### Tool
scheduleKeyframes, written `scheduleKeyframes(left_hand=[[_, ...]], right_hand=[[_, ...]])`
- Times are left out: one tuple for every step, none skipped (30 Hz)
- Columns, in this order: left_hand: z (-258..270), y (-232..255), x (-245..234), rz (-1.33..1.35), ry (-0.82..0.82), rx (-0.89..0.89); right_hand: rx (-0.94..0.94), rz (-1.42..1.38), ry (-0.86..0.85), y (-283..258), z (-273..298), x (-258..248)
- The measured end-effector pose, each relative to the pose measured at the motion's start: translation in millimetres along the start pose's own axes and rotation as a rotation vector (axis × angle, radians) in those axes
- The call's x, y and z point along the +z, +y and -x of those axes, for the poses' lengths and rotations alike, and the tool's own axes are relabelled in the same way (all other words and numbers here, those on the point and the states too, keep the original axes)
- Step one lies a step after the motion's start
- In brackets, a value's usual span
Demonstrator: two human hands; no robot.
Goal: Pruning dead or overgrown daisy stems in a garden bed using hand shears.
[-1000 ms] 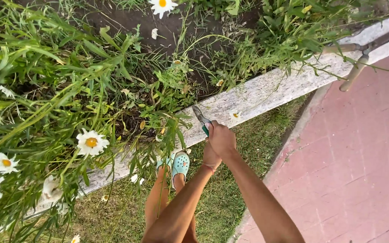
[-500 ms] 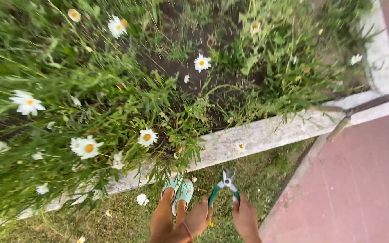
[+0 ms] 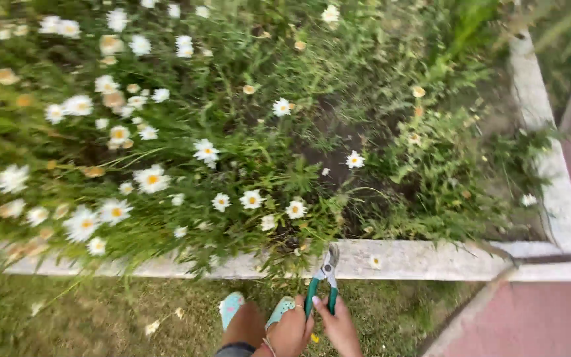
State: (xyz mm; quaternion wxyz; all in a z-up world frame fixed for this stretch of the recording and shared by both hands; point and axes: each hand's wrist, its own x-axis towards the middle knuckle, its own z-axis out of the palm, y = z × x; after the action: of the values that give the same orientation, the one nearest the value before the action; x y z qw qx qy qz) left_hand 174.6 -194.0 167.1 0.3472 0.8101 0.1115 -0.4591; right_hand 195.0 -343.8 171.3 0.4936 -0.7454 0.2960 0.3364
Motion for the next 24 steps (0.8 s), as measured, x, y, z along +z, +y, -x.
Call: scheduleKeyframes(left_hand=[[-3,-16,2,0.121,0.123,0.186],[-5,-35,8,0.247,0.254,0.356],[2,-49,7,0.273,0.279,0.333],[4,-60,0,0.304,0.301,0.412],[6,-71,-7,0.333,0.324,0.492],[14,-79,-19,0.348,0.345,0.482],[22,-87,-30,0.358,0.384,0.482],[32,-102,-42,0.366,0.417,0.482],[41,-119,-56,0.38,0.43,0.471],[51,-133,-67,0.37,0.454,0.471],[60,-148,-79,0.359,0.477,0.47],[71,-166,-91,0.373,0.477,0.46],[82,-186,-103,0.368,0.455,0.435],[92,-204,-118,0.355,0.427,0.417],[101,-225,-128,0.359,0.421,0.413],[111,-246,-137,0.315,0.447,0.408],[121,-267,-146,0.27,0.473,0.404],[128,-287,-149,0.269,0.466,0.405],[134,-307,-152,0.278,0.457,0.386],[139,-326,-154,0.289,0.448,0.37],[150,-343,-164,0.288,0.441,0.372],[160,-359,-172,0.278,0.4,0.327],[169,-373,-178,0.268,0.359,0.281],[169,-388,-178,0.275,0.351,0.276]], right_hand=[[-0.077,0.015,-0.07,-17,11,5],[-0.145,0.038,-0.154,-30,22,11],[-0.15,0.067,-0.185,-41,32,21],[-0.151,0.172,-0.147,-58,40,32],[-0.155,0.275,-0.107,-76,48,43],[-0.165,0.295,-0.124,-80,49,53],[-0.218,0.3,-0.094,-85,49,64],[-0.265,0.301,-0.062,-87,51,81],[-0.271,0.317,-0.075,-95,57,100],[-0.302,0.402,-0.086,-102,63,114],[-0.333,0.487,-0.098,-108,69,130],[-0.327,0.5,-0.107,-112,77,148],[-0.335,0.495,-0.11,-117,84,167],[-0.342,0.48,-0.105,-123,90,185],[-0.334,0.483,-0.107,-119,87,199],[-0.422,0.528,-0.132,-112,85,214],[-0.511,0.572,-0.158,-106,83,229],[-0.505,0.569,-0.155,-108,93,249],[-0.493,0.629,-0.167,-110,102,269],[-0.481,0.69,-0.177,-112,111,287],[-0.475,0.688,-0.173,-110,115,308],[-0.517,0.685,-0.194,-108,117,325],[-0.559,0.681,-0.216,-105,120,342],[-0.548,0.686,-0.22,-114,127,360]])
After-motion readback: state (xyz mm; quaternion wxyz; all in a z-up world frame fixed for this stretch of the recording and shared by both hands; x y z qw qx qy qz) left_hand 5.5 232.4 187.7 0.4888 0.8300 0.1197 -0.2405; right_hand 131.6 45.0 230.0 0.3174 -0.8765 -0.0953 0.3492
